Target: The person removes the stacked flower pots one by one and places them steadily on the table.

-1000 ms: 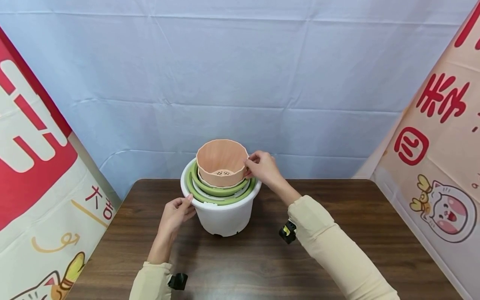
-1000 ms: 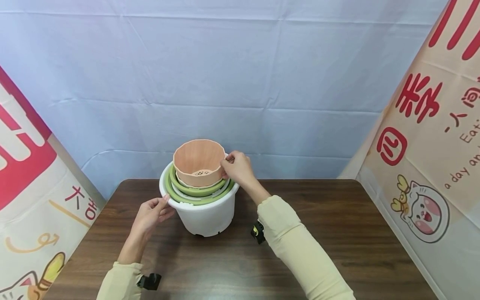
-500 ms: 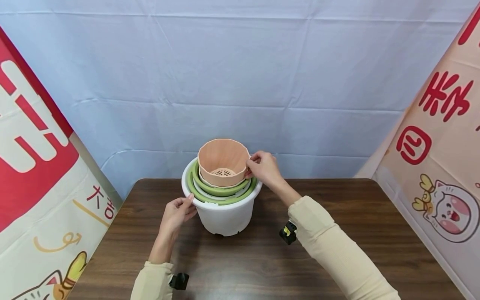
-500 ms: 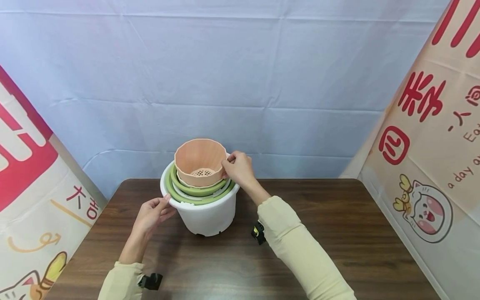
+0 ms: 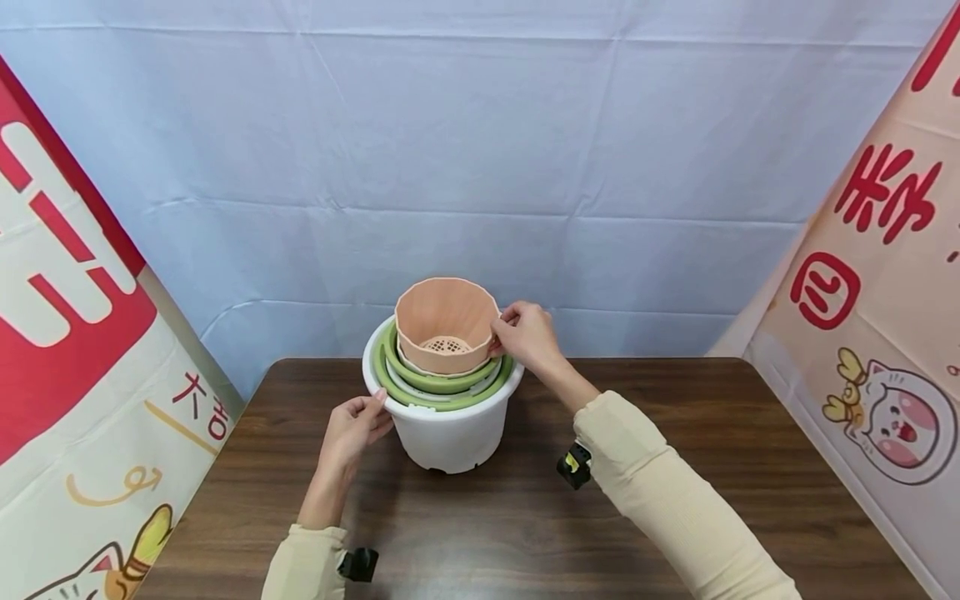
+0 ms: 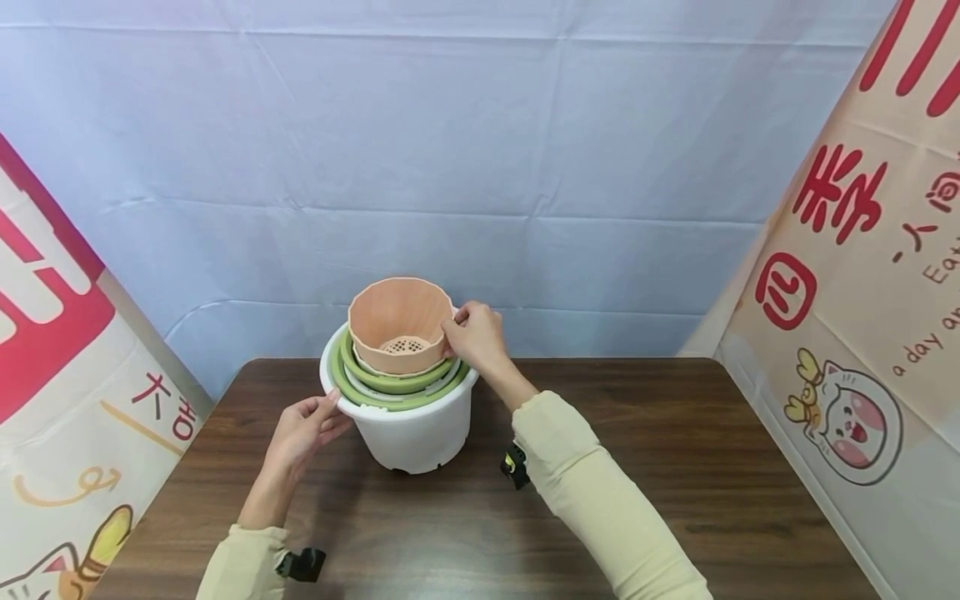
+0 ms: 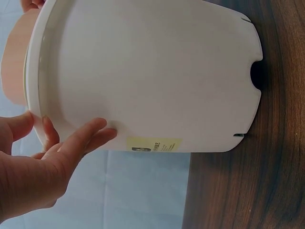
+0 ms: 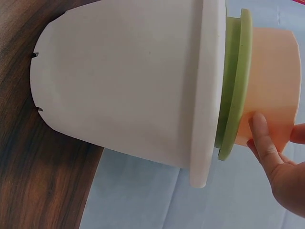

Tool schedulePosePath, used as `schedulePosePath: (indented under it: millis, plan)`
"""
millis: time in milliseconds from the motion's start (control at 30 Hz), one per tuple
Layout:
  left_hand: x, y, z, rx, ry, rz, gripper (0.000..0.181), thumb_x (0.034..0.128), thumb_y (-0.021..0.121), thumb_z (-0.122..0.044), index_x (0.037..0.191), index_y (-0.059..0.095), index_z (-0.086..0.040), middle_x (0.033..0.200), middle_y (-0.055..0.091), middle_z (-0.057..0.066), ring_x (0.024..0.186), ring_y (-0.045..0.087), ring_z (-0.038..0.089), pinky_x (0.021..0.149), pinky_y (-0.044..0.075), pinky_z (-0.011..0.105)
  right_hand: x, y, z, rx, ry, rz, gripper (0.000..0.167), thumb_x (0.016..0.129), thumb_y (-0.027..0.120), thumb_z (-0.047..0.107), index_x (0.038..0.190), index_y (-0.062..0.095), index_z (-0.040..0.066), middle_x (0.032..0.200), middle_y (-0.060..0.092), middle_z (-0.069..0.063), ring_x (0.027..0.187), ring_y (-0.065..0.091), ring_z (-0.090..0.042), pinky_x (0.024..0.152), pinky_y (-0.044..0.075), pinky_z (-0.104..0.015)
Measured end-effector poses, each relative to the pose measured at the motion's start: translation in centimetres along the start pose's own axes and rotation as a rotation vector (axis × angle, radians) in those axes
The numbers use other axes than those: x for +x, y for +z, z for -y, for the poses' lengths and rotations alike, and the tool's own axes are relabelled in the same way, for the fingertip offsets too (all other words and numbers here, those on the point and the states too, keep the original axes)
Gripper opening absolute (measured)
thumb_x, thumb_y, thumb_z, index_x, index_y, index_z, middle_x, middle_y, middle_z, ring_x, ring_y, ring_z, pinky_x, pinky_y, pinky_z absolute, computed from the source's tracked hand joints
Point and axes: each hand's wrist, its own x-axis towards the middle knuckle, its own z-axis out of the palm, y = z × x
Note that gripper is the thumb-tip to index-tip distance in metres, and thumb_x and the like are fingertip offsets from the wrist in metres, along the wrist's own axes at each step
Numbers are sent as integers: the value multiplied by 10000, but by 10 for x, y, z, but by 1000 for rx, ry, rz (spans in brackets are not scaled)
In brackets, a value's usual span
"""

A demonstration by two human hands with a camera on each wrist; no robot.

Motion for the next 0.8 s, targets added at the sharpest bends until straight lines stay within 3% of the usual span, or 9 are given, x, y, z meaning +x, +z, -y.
schedulePosePath:
  millis: [233, 800]
  plan:
    - [0, 0, 0, -5, 1, 1, 335, 945, 523, -193, 1040, 514, 129, 918, 618, 112, 905, 611, 179, 875, 476, 394, 0, -3, 3, 78, 20, 21, 134, 851, 476, 35, 890, 552, -69, 690, 621, -174, 620, 649, -329, 609, 558, -415]
    - [-1, 0, 1, -11, 16, -4, 325, 942, 528, -183, 1017, 513, 133, 875, 620, 86, 878, 613, 168, 873, 474, 407, -7, -18, 10, 189, -17, 22, 157, 827, 447, -4, 906, 540, -104, 740, 606, -213, 554, 645, -255, 629, 550, -448]
